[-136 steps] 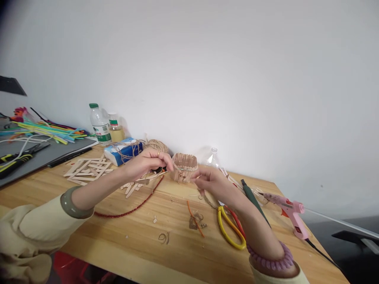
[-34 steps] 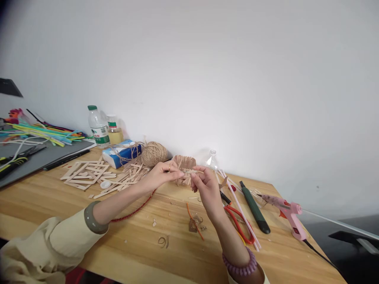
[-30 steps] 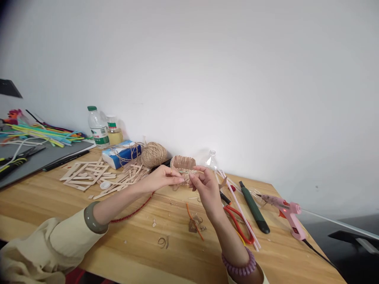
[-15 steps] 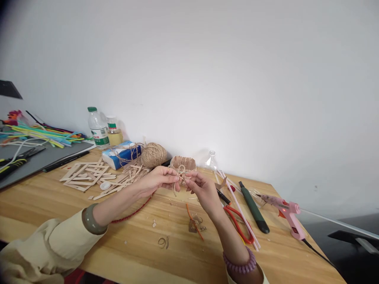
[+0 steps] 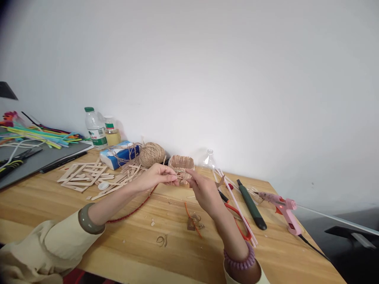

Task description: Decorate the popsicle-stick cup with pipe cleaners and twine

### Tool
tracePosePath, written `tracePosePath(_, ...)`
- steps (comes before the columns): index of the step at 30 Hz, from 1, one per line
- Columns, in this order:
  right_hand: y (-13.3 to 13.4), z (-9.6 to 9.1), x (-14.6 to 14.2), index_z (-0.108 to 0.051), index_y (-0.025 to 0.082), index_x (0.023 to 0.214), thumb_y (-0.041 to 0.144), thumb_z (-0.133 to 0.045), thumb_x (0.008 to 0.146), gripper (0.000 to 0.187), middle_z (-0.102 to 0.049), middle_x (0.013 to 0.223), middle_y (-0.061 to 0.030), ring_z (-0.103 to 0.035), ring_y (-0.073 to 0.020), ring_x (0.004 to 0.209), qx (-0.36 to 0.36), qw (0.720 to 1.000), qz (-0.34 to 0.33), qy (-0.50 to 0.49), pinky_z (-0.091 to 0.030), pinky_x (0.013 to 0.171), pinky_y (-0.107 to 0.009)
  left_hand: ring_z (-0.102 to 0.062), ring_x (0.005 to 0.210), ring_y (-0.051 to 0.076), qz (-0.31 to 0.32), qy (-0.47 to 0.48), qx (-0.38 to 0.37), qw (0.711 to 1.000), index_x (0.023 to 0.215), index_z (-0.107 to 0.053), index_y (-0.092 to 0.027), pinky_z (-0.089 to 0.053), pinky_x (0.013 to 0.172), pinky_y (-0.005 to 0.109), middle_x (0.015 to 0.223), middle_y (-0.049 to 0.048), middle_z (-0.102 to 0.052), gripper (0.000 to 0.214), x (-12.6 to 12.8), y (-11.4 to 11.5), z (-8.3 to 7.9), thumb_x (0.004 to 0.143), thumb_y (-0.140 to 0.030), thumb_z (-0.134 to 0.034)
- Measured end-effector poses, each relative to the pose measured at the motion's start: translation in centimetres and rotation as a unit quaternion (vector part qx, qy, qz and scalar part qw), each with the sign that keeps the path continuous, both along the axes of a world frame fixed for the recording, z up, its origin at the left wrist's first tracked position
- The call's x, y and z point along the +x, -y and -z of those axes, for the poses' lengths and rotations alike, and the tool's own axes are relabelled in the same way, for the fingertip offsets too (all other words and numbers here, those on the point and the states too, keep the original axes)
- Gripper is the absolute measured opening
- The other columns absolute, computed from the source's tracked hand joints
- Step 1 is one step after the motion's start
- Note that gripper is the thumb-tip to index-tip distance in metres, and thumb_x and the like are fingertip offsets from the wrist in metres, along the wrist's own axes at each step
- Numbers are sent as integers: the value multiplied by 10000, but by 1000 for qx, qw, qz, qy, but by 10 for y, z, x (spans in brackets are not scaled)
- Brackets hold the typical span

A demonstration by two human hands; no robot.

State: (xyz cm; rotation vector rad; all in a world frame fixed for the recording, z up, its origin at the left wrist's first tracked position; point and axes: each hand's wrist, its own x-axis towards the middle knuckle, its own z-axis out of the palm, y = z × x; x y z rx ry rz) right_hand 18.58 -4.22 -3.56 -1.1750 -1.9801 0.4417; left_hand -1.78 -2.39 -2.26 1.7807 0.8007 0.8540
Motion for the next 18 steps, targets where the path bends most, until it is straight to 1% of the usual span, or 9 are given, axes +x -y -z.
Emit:
tracePosePath(2, 2, -2, 1, -629, 285, 1107, 201, -500, 803, 342, -657, 705, -13, -540, -183, 600, -2, 1000, -15, 10, -429, 614, -328, -594, 719, 174, 32, -24, -2, 999, 716, -710, -144, -435, 685, 267, 732, 46, -685, 200, 1, 0, 0, 724, -330, -636)
tracePosePath(4, 5, -4, 0, -565, 307, 1203, 169, -486, 796, 437, -677, 955, -37, -579, -181, 692, -2, 999, -37, 8, -460, 648, -330, -589, 675, 153, 88, -55, -8, 995, 751, -720, -156, -439, 648, 251, 723, 38, -690, 189, 3, 0, 2, 725, -326, -642)
tracePosePath(6, 9, -6, -3, -468, 323, 1297, 127, -482, 774, 559, -531, 1291, -51, -594, -183, 860, -8, 996, -89, -5, -481, 713, -328, -587, 670, 137, 149, -82, -10, 985, 792, -720, -173, -444, 636, 235, 748, 33, -697, 162, 5, 1, 3, 741, -300, -634)
tracePosePath(8, 13, -6, -8, -416, 313, 1338, 88, -499, 739, 644, -398, 1418, -50, -563, -196, 1002, -37, 985, -169, -9, -472, 787, -332, -590, 687, 126, 197, -100, -16, 975, 798, -718, -190, -451, 644, 221, 774, 27, -700, 129, 6, 4, 4, 757, -262, -620)
tracePosePath(10, 16, -5, -14, -464, 278, 1304, 71, -505, 732, 609, -494, 1339, -62, -554, -204, 1029, -79, 970, -228, -1, -457, 817, -335, -598, 703, 123, 231, -106, -44, 966, 781, -716, -201, -459, 646, 213, 779, 21, -703, 106, 7, 6, 4, 753, -238, -621)
tracePosePath(12, 17, -2, -19, -593, 241, 1152, 83, -484, 766, 431, -659, 1068, -48, -591, -185, 896, -108, 965, -237, 12, -462, 754, -306, -608, 711, 125, 258, -112, -81, 956, 797, -715, -208, -469, 645, 214, 792, 22, -709, 112, 5, 8, 4, 753, -240, -618)
tracePosePath(13, 16, -1, -20, -643, 225, 1044, 94, -467, 787, 338, -682, 922, -31, -592, -169, 802, -115, 967, -228, 14, -459, 702, -286, -613, 709, 128, 259, -115, -91, 955, 814, -716, -209, -474, 641, 217, 799, 25, -712, 120, 3, 8, 4, 750, -247, -621)
tracePosePath(16, 13, 5, -20, -661, 198, 782, 114, -431, 821, 248, -618, 696, 4, -523, -136, 655, -115, 976, -185, 11, -412, 622, -254, -626, 718, 140, 210, -106, -86, 968, 861, -719, -204, -486, 652, 230, 823, 37, -712, 168, -6, 3, 7, 742, -282, -631)
tracePosePath(18, 9, 9, -16, -642, 195, 748, 126, -408, 836, 259, -565, 652, 15, -486, -127, 628, -116, 982, -150, 3, -388, 606, -250, -634, 728, 157, 144, -85, -63, 984, 876, -720, -189, -486, 646, 239, 813, 46, -710, 211, -12, -3, 9, 738, -322, -633)
